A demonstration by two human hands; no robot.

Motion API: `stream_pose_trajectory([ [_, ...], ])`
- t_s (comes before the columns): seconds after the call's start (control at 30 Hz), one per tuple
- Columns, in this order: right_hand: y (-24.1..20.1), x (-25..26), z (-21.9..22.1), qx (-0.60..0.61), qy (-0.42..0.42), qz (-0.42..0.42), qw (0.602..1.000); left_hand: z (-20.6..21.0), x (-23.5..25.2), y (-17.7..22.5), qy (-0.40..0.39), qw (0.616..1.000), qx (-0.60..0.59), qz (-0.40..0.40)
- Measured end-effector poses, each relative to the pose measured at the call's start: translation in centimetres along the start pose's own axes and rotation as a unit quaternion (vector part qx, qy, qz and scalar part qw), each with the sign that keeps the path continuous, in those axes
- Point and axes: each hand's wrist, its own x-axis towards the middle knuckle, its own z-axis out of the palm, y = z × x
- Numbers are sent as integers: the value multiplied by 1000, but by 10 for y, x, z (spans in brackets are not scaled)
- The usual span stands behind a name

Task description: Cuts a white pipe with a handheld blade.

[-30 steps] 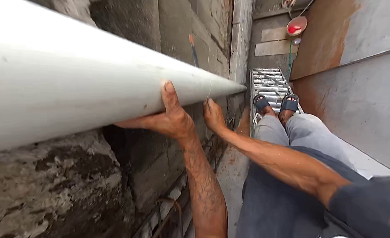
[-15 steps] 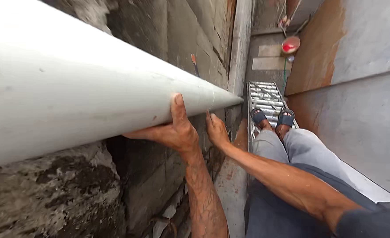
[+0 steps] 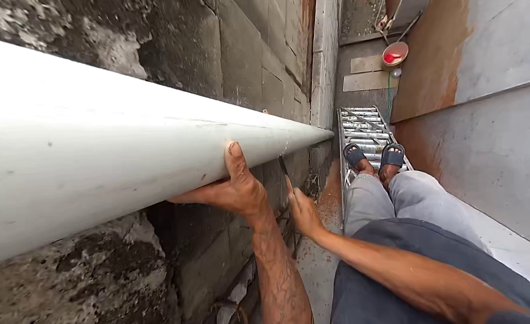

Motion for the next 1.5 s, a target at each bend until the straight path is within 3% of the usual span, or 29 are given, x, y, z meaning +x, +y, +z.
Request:
stream_pose_trajectory([
  [0.1,-19,31,4,11,21,-1,1000,-11,-8,4,-18,999,28,-6],
  [0.23,11,-4,4,0,18,-33,999,-1,-1,1,1,1000,-10,1],
  [0.33,-18,20,0,6,-3,12,1000,-4,-5,1,-12,1000,-8,0],
  [0.5,16,-8,13,11,24,-23,999,-2,-5,3,-6,1000,-7,-1],
  [0.6,-13,19,6,23,4,12,1000,-2,-6,2,-11,1000,-9,-4],
  [0.7,-1,11,19,41,34,-14,998,-9,-10,7,-19,999,22,-14],
  [0.8,4,1,12,49,5,12,999,3,-4,2,1,1000,-20,1],
  [0.93,-13,44,15,58,46,-12,997,-1,-8,5,-3,1000,15,-10],
  [1.07,23,-4,23,77,38,-19,996,4,-4,0,5,1000,-10,12],
  [1.17,-12,27,9,65,5,14,998,2,-7,2,-7,1000,-6,1],
  [1.3,17,4,15,63,21,-27,997,2,-7,4,1,1000,-6,-2],
  [1.43,-14,29,6,51,11,7,999,-2,-12,4,-7,1000,6,-18],
  [1.5,-4,25,15,52,28,-23,998,-11,-15,7,-18,999,36,-24],
])
